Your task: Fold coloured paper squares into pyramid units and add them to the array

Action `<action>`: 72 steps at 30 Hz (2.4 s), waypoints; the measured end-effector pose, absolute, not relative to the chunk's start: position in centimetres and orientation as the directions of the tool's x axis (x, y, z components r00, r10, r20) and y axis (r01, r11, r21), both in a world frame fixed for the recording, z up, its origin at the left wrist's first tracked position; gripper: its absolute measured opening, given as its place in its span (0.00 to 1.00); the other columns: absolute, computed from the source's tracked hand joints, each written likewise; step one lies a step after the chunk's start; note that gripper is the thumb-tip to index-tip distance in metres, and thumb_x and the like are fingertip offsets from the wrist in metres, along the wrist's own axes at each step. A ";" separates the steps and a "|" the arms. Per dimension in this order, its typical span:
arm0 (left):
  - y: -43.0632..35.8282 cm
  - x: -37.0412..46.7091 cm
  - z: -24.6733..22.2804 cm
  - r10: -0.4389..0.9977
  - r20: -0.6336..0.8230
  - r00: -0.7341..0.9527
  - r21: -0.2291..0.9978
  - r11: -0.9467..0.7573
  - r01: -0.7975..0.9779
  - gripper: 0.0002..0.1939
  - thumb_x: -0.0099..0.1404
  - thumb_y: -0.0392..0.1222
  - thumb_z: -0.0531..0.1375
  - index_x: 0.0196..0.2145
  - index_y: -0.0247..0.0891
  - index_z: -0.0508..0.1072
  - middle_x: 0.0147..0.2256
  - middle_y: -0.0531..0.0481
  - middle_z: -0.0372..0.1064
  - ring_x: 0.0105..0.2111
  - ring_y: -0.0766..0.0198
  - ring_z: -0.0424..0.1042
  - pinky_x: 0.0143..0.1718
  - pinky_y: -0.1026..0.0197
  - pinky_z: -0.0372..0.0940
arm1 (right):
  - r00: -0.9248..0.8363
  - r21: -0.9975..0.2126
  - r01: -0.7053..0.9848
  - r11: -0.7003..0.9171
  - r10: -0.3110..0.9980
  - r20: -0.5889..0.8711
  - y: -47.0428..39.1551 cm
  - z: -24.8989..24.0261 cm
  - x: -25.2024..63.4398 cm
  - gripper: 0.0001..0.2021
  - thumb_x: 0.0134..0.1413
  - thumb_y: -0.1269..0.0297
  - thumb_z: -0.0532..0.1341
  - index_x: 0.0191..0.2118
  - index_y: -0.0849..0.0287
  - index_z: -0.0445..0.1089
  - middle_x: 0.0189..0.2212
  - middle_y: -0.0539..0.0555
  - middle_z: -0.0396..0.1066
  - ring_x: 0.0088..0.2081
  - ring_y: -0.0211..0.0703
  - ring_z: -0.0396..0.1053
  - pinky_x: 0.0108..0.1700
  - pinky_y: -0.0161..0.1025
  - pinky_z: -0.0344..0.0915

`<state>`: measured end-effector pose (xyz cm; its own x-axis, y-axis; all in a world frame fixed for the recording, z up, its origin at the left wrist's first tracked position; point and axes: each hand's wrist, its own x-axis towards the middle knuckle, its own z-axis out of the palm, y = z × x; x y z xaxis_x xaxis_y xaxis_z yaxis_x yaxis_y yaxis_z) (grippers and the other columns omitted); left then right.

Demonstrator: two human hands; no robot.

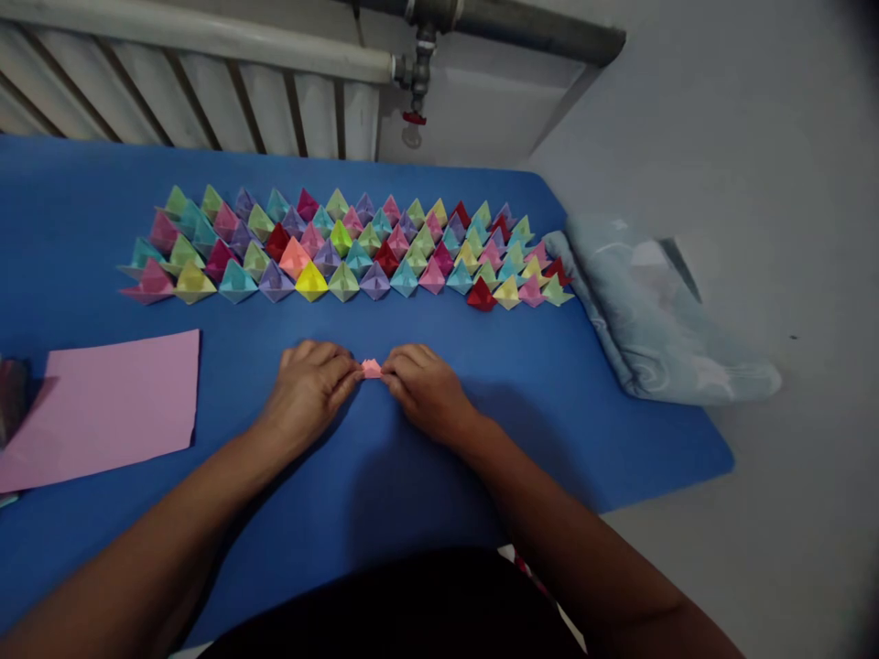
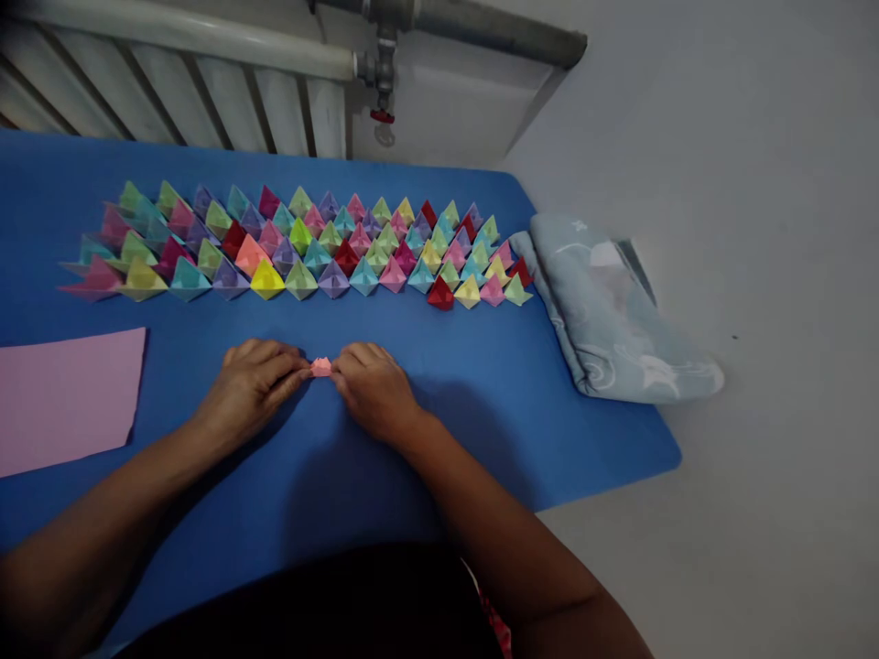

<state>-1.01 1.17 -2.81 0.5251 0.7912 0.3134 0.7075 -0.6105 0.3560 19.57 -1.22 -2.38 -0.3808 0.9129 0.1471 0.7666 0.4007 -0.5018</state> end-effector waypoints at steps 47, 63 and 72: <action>-0.3 0.6 -2.3 0.744 0.347 0.570 0.219 -0.656 0.723 0.14 0.72 0.36 0.52 0.43 0.42 0.78 0.40 0.45 0.77 0.38 0.55 0.72 0.45 0.47 0.61 | -0.141 -0.630 0.767 0.119 0.990 0.016 0.5 -1.1 18.1 0.07 0.56 0.71 0.62 0.28 0.58 0.66 0.32 0.49 0.64 0.35 0.39 0.61 0.39 0.37 0.57; -1.6 -0.2 -3.0 0.651 0.370 0.663 0.096 -0.737 0.670 0.21 0.70 0.30 0.48 0.49 0.37 0.77 0.43 0.40 0.76 0.41 0.52 0.73 0.52 0.42 0.61 | -0.174 -0.652 0.756 0.063 0.979 -0.107 1.5 -0.1 18.0 0.07 0.52 0.73 0.65 0.26 0.60 0.68 0.30 0.46 0.61 0.31 0.34 0.59 0.34 0.34 0.55; -1.5 -1.4 -3.3 0.646 0.384 0.659 0.171 -0.751 0.637 0.21 0.69 0.30 0.49 0.50 0.41 0.76 0.46 0.41 0.77 0.43 0.52 0.72 0.53 0.42 0.61 | -0.169 -0.671 0.739 0.053 0.979 -0.109 1.8 -0.3 18.3 0.08 0.48 0.76 0.67 0.26 0.60 0.69 0.29 0.45 0.61 0.29 0.32 0.59 0.34 0.33 0.56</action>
